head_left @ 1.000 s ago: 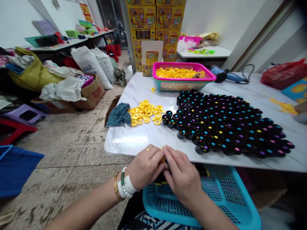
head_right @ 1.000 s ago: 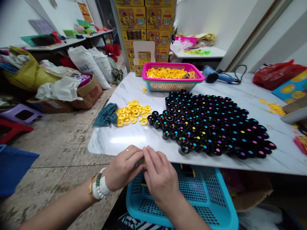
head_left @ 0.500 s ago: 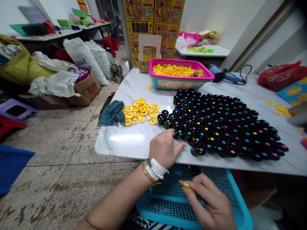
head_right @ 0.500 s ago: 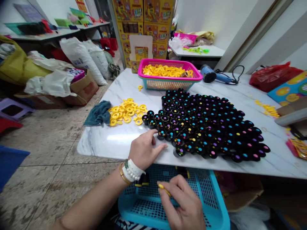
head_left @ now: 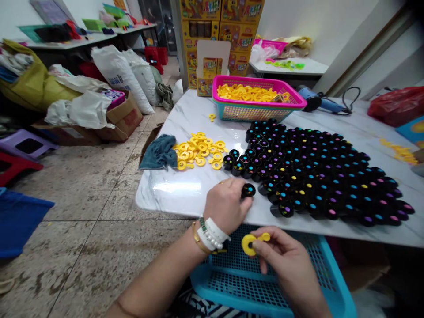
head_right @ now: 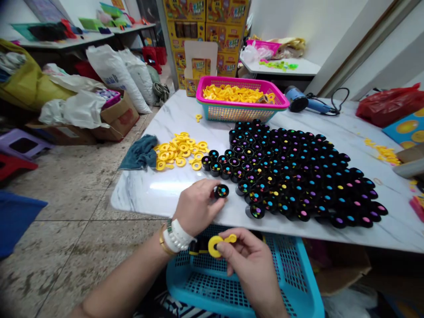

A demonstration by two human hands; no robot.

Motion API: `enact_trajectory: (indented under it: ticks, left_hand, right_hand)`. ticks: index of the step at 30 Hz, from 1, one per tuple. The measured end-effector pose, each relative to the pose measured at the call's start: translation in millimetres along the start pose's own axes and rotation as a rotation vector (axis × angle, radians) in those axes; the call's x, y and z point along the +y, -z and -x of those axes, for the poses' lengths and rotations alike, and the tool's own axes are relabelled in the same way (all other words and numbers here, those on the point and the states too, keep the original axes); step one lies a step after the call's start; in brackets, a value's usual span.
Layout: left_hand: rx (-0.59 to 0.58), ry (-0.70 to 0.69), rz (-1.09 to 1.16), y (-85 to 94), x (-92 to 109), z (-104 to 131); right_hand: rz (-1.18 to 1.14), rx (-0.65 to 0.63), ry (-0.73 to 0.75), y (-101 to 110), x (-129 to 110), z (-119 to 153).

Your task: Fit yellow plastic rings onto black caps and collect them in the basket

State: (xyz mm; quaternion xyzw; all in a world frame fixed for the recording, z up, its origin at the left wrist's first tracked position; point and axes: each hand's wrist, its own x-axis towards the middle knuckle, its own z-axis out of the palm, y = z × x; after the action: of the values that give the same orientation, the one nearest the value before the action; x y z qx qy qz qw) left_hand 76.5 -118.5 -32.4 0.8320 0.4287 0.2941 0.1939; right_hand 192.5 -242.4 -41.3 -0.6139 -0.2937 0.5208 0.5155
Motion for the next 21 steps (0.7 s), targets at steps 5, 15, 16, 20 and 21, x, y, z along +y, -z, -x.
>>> enact_trajectory:
  ticks: [5, 15, 16, 20, 21]
  left_hand:
    - [0.004, -0.027, 0.058, 33.9, -17.9, 32.4]
    - [0.007, -0.053, 0.150, 32.3, -29.2, 40.7]
    - [0.004, -0.040, 0.152, 33.2, -29.0, 41.7]
    - [-0.071, 0.009, 0.215, 42.7, -25.2, 43.1]
    - [-0.094, 0.026, 0.249, 45.5, -23.7, 41.9]
  right_hand:
    - [-0.080, 0.030, 0.082, -16.1, -12.9, -22.1]
    - [0.034, 0.036, 0.084, -48.3, -30.6, -48.7]
    - [0.045, 0.038, 0.085, -47.9, -30.3, -48.8]
    - [0.066, 0.031, 0.089, -47.6, -32.2, -50.8]
    - [0.069, 0.022, 0.089, -47.8, -33.1, -51.2]
